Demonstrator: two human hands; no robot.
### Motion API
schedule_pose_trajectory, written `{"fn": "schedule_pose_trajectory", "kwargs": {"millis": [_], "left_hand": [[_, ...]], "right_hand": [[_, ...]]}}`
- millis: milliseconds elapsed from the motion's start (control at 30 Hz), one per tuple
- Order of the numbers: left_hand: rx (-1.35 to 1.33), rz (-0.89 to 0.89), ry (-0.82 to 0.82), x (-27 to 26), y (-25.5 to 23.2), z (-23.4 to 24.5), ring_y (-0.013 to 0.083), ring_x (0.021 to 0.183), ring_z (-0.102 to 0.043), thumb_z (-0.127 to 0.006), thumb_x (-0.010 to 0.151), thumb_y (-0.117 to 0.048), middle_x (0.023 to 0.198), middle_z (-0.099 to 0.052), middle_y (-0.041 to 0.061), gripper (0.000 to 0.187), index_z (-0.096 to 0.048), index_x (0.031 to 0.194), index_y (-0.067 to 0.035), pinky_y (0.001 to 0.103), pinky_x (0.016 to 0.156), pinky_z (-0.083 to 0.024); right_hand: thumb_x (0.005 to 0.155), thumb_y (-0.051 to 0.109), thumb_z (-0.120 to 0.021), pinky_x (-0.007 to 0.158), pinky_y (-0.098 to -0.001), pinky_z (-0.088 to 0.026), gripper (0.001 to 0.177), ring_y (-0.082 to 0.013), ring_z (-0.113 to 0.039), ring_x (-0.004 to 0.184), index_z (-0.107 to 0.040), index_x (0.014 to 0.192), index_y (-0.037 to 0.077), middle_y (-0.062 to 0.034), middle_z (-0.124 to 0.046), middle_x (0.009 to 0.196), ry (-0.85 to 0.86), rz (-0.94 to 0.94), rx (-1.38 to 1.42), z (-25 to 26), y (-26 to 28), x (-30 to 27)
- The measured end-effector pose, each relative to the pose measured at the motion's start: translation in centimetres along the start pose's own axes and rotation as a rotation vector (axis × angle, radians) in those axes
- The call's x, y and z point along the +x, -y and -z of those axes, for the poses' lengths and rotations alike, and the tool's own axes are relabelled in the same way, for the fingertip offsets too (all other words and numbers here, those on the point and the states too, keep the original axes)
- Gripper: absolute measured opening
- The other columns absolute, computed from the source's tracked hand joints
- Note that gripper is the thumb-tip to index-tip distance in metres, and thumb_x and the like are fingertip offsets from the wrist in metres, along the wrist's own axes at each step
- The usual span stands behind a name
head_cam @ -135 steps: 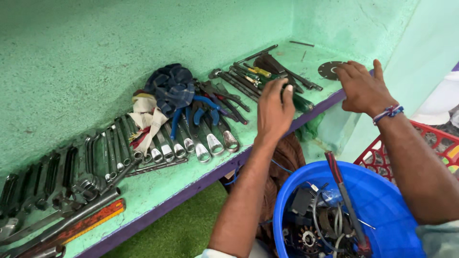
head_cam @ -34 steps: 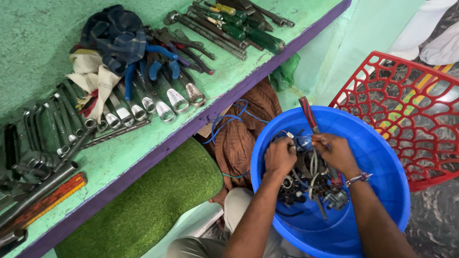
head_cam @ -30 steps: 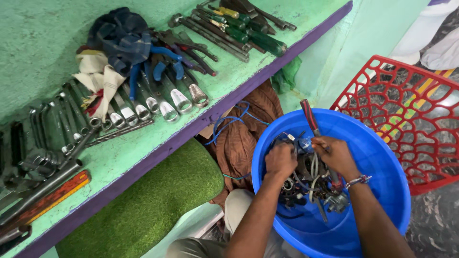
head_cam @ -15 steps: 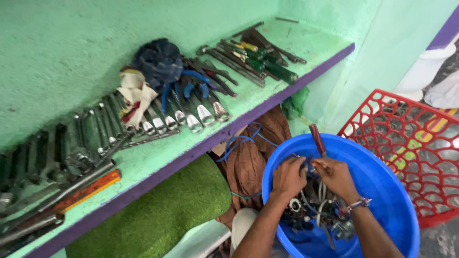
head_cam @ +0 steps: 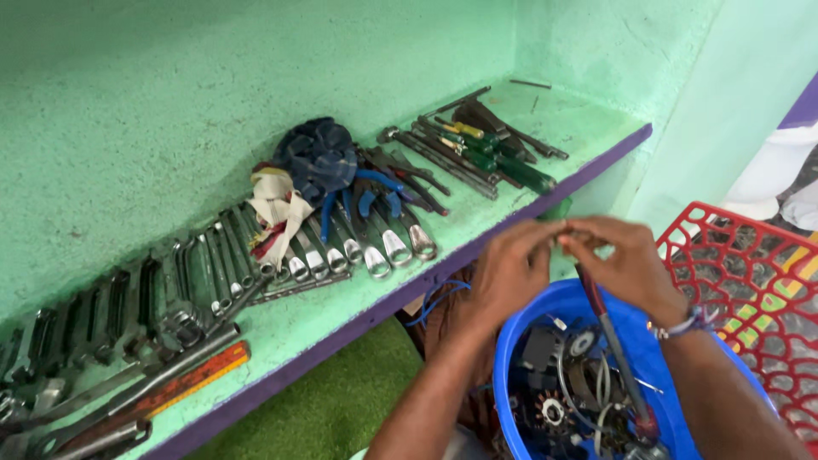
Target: The person selects various mechanical components and tools from a shelf, assembles them into a blue bowl, and uses a hammer and a metal rod to adjust a part.
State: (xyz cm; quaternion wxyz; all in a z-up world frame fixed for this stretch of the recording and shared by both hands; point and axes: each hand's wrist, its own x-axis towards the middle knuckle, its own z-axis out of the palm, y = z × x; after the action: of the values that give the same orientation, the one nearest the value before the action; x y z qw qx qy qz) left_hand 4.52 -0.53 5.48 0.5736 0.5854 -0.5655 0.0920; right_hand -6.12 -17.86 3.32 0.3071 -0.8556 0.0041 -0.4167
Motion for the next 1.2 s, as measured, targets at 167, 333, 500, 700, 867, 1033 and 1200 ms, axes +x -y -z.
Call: {"fn": "schedule_pose_trajectory", "kwargs": {"millis": [167,333,500,700,867,1033,1200], "left_hand": [[0.044,-0.088,-0.133,9.1,3.9,2.3,0.0304,0.102,-0.075,-0.061,0.095,0.001,0.108,-0.075,0.015,0.022,-0.073,0.113,-0.007,0.038,0.089,-0.059],[0.043,0.247,-0.388,15.7,11.7,1.6,0.0292,0.093,-0.078,-0.068,0.083,-0.007,0.101,-0.076,0.015,0.025,-0.071,0.108,-0.004,0.036,0.083,-0.058],[0.291,0.295,-0.678,15.6,15.6,-0.4,0.0402,0.104,-0.066,-0.071,0.076,-0.006,0.107,-0.069,0.02,0.028,-0.071,0.105,-0.003,0.046,0.093,-0.052],[0.345,0.206,-0.662,13.9,17.4,-1.2,0.0446,0.108,-0.061,-0.069,0.07,0.0,0.111,-0.065,0.023,0.043,-0.066,0.113,-0.001,0.048,0.096,-0.048],[-0.048,0.509,-0.94,14.5,20.4,-1.3,0.0254,0.09,-0.075,-0.063,0.078,0.005,0.104,-0.07,0.015,0.031,-0.064,0.109,0.001,0.033,0.08,-0.06],[-0.189,0.531,-1.02,15.0,21.2,-1.4,0.0199,0.086,-0.073,-0.061,0.079,0.01,0.101,-0.072,0.014,0.025,-0.066,0.103,0.002,0.029,0.077,-0.061],[-0.193,0.57,-1.017,14.8,18.9,-0.8,0.0199,0.087,-0.073,-0.066,0.078,0.009,0.098,-0.074,0.013,0.023,-0.067,0.1,0.002,0.03,0.079,-0.06]], "right_hand": [[0.088,0.01,-0.077,0.066,-0.0273,-0.06,0.04,-0.0161,-0.074,0.088,-0.069,0.126,0.002,-0.0147,-0.076,0.11,0.018,0.136,-0.077,0.7,2.2,9.7],[0.089,0.008,-0.076,0.079,-0.0304,-0.059,0.034,-0.0142,-0.074,0.096,-0.071,0.123,0.003,-0.0089,-0.079,0.105,0.119,-0.034,0.064,-2.3,-2.9,18.6],[0.085,0.015,-0.078,0.087,-0.03,-0.061,0.028,-0.0182,-0.078,0.097,-0.075,0.11,0.001,-0.0121,-0.08,0.103,-0.008,-0.21,0.08,-7.5,-9.7,24.4],[0.074,0.043,-0.086,0.088,-0.0496,-0.057,0.049,-0.0442,-0.07,0.099,-0.079,0.095,0.0,-0.0264,-0.073,0.103,0.193,-0.371,-0.521,-12.3,-11.6,27.1],[0.069,0.049,-0.089,0.088,-0.0495,-0.058,0.057,-0.0429,-0.07,0.099,-0.077,0.097,0.001,-0.0271,-0.072,0.103,0.212,-0.364,-0.609,-12.5,-9.4,27.4],[0.072,0.046,-0.087,0.084,-0.0521,-0.059,0.049,-0.0431,-0.071,0.099,-0.078,0.1,0.006,-0.0241,-0.073,0.105,0.179,-0.289,-0.669,-13.4,-9.8,27.0],[0.074,0.041,-0.086,0.085,-0.0523,-0.058,0.042,-0.0424,-0.07,0.1,-0.079,0.1,0.008,-0.0233,-0.073,0.104,0.153,-0.274,-0.695,-13.6,-10.3,26.6]]}}
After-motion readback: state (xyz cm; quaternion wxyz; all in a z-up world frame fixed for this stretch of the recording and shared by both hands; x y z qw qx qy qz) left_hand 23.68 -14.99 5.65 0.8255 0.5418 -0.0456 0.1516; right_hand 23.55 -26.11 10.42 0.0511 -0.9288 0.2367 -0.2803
